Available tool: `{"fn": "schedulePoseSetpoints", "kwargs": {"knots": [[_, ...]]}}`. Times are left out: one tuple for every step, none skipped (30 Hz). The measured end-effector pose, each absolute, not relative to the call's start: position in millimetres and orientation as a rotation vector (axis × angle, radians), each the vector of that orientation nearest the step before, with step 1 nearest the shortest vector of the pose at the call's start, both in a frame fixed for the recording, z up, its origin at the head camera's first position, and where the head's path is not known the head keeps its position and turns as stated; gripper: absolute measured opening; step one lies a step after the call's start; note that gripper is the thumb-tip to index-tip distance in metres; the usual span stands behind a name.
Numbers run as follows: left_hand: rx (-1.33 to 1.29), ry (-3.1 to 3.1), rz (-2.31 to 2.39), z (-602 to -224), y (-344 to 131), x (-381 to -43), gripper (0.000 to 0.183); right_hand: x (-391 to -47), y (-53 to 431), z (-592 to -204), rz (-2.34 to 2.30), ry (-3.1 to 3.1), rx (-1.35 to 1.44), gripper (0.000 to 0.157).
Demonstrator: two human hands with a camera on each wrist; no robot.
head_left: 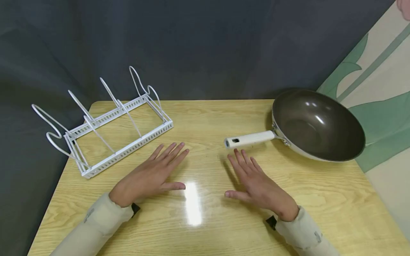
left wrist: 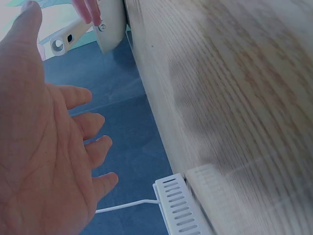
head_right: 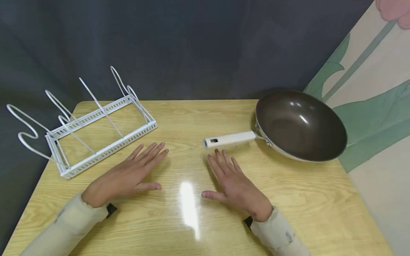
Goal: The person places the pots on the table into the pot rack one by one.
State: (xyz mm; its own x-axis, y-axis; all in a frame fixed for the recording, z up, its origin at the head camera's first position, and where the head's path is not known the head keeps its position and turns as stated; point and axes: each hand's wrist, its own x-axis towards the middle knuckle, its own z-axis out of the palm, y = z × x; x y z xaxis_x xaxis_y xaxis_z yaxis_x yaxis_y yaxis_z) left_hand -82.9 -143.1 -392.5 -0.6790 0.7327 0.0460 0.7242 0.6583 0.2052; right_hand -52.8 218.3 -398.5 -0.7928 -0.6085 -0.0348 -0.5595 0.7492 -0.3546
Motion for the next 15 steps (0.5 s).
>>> {"fn": "schedulePoseSetpoints", "kwargs": {"knots": [[1.238, 2.827, 0.317, -393, -143, -84, 0.095, -54, 219, -399, -0.516, 2.789, -0.93, 0.105], [1.234, 2.827, 0.315, -393, -143, -85, 0.095, -55, 220, -399, -0.534, 2.78, -0.92, 0.105], [1.231, 2.826, 0.315, -394, -142, -85, 0.095, -56, 221, -399, -0.554, 2.77, -0.906, 0.104], [1.225, 2.825, 0.314, -394, -142, -86, 0.095, -57, 222, -399, -0.574, 2.761, -0.893, 0.104], [1.222, 2.821, 0.32, -394, -141, -87, 0.095, -57, 223, -399, -0.593, 2.753, -0.879, 0.104], [1.217, 2.817, 0.321, -395, -141, -88, 0.095, -58, 224, -399, -0.606, 2.746, -0.868, 0.104], [1.214, 2.814, 0.323, -395, -140, -89, 0.095, -58, 225, -399, -0.617, 2.745, -0.861, 0.103], [1.212, 2.813, 0.324, -395, -139, -89, 0.095, -59, 226, -400, -0.63, 2.743, -0.854, 0.102], [1.213, 2.814, 0.323, -395, -139, -91, 0.095, -59, 227, -400, -0.645, 2.742, -0.846, 0.101], [1.212, 2.813, 0.324, -394, -138, -92, 0.095, -59, 227, -400, -0.665, 2.743, -0.841, 0.1], [1.213, 2.813, 0.327, -394, -138, -93, 0.095, -59, 228, -399, -0.686, 2.743, -0.835, 0.099], [1.213, 2.811, 0.327, -394, -137, -94, 0.095, -59, 229, -399, -0.706, 2.745, -0.828, 0.098], [1.212, 2.811, 0.332, -394, -137, -96, 0.095, -60, 230, -399, -0.726, 2.744, -0.821, 0.097], [1.205, 2.807, 0.339, -394, -136, -97, 0.094, -62, 231, -399, -0.749, 2.742, -0.812, 0.096], [1.199, 2.805, 0.342, -393, -136, -98, 0.094, -63, 231, -399, -0.771, 2.737, -0.805, 0.095]]}}
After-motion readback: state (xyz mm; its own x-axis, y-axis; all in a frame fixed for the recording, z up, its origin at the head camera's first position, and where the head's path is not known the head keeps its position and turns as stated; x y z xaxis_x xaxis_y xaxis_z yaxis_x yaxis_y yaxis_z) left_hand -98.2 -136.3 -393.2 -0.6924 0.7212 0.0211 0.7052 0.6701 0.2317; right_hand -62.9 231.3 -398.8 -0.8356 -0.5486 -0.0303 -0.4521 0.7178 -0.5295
